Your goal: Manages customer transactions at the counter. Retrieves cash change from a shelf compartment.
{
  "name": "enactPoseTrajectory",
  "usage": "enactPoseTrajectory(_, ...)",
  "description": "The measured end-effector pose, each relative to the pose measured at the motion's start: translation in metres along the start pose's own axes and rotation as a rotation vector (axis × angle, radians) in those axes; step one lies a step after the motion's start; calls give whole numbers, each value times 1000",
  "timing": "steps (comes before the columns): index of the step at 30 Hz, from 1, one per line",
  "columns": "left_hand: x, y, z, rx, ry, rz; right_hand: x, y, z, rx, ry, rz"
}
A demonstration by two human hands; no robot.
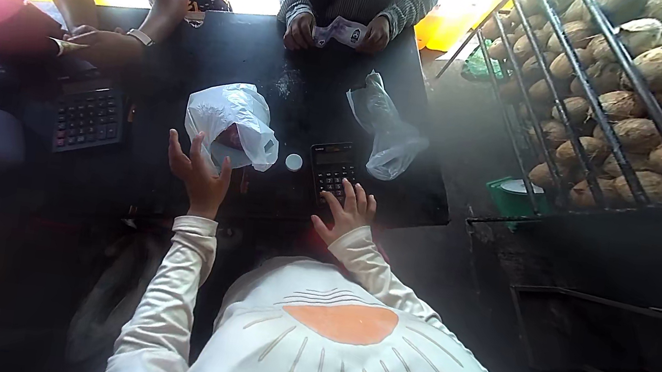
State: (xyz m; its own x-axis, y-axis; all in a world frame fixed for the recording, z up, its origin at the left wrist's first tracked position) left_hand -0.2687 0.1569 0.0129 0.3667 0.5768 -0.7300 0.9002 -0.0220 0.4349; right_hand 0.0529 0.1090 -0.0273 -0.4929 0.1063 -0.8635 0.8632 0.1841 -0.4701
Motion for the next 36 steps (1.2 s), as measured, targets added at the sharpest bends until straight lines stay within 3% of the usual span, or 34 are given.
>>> enactPoseTrajectory(2,13,-8,6,-8,-43,-27,0,3,1,8,-35,-5)
enactPoseTrajectory(7,17,-11,2,-54,-83,-51,-27,17,4,-19,202,-32)
enactPoseTrajectory(20,29,-16,2,-56,-111,-41,-7,14,-12,91,-41,32)
enactPoseTrajectory(23,29,-17,1,-43,-92,-44,-26,20,-1,80,91,38)
enactPoseTrajectory(26,31,-21,3,-47,-99,-55,-27,32,9,126,41,31)
enactPoseTrajectory(29,30,-19,3,-53,-115,-42,-40,27,13,35,182,57)
enactPoseTrajectory(32,28,-19,3,-65,-124,-38,-35,24,11,8,98,59)
enactPoseTrajectory(36,29,-18,-2,-68,-110,-10,-41,19,2,-33,153,61)
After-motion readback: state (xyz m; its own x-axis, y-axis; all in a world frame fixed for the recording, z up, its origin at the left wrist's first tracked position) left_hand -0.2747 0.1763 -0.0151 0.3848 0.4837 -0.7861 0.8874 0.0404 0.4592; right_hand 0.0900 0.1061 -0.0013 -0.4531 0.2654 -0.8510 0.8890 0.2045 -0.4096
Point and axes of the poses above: each hand's wrist, its own z-axis away from the middle knuckle, its own x-axis out of the palm, y = z × x, the point moved 10 cm from there along -z, towards the middle knuckle, and after that the axes turned 7 degrees about -z, right-handed, at the moved point
